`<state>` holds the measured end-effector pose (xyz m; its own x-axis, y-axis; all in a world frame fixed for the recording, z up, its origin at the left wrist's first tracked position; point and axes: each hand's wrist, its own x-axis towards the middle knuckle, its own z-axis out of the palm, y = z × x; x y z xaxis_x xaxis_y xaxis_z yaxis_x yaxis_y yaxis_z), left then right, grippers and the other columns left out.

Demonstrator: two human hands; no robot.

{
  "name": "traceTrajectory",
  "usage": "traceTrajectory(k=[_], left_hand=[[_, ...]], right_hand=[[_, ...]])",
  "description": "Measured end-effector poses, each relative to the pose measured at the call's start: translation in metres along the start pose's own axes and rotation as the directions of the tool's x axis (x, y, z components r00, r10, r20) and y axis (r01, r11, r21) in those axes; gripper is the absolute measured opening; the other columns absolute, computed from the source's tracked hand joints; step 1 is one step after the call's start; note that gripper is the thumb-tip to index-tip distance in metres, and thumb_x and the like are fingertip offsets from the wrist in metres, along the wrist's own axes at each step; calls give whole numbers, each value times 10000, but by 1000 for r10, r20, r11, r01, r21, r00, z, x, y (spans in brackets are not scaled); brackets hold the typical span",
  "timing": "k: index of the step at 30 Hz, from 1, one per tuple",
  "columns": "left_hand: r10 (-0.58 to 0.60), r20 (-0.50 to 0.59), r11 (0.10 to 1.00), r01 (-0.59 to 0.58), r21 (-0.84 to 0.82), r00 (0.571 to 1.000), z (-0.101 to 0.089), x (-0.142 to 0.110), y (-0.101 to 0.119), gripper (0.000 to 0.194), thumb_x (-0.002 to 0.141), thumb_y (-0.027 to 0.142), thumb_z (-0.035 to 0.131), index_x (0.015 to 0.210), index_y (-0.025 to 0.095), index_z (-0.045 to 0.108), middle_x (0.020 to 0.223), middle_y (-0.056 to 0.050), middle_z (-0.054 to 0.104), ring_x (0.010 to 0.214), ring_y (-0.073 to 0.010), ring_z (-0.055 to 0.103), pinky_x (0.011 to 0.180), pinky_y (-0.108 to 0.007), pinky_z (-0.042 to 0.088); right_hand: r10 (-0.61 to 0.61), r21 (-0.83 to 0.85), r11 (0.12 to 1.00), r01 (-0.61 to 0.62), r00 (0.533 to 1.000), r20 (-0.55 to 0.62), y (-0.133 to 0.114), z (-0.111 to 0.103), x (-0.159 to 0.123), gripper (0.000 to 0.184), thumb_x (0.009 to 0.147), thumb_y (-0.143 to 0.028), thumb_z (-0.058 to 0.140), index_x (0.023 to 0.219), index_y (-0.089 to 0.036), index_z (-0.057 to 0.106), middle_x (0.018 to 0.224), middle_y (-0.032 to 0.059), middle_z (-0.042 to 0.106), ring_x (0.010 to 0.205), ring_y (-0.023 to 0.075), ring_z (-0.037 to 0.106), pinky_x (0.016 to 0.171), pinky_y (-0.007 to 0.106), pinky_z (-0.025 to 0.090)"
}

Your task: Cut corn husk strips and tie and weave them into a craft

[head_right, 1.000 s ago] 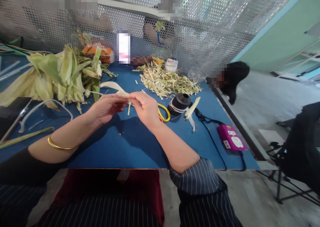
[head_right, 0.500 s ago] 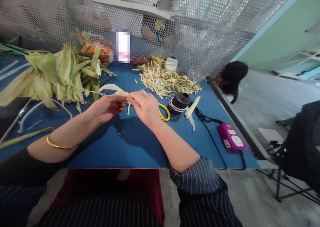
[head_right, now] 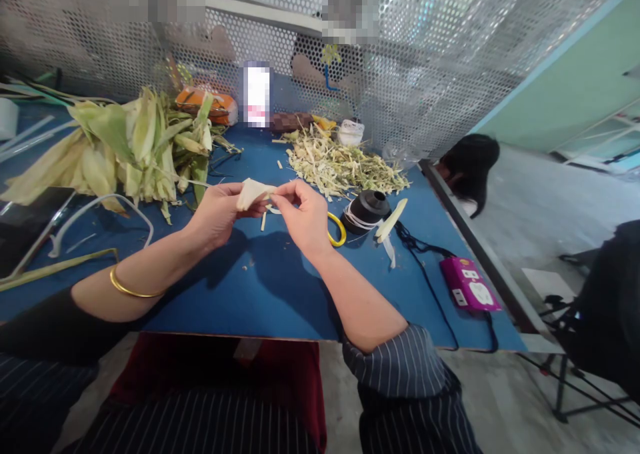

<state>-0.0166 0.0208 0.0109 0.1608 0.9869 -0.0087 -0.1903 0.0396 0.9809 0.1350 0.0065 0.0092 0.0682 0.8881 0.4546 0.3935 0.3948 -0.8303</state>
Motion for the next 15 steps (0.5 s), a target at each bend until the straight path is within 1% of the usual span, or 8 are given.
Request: traceTrajectory(k=[5,11,15], left_hand=[[84,-32,991,-80,107,996,2,-2,0,247,637,306,734,815,136,750,695,-43,694,597,-124,602,611,-250,511],[146,-40,976,-137,170,988,3,-2,-2,221,680,334,709,760,129,732,665,-47,686,577,-122,607,594,-247,512],[158,-15,966,-152,210,987,2,-2,-4,229,627,311,749,773,135,736,680,-37,691,599,-129,614,580,-237,501]], right_hand=[[46,50,998,-46,999,-4,3,2,0,43,751,-221,634,749,-200,596,677,-23,621,613,113,554,635,286,462],[66,141,988,-65,998,-1,9,4,1,122,748,-214,641,823,-211,544,719,-21,623,645,115,598,642,290,483],[91,209,974,-92,996,14,13,4,2,190,738,-204,647,883,-221,524,744,-18,635,676,130,631,666,306,502]])
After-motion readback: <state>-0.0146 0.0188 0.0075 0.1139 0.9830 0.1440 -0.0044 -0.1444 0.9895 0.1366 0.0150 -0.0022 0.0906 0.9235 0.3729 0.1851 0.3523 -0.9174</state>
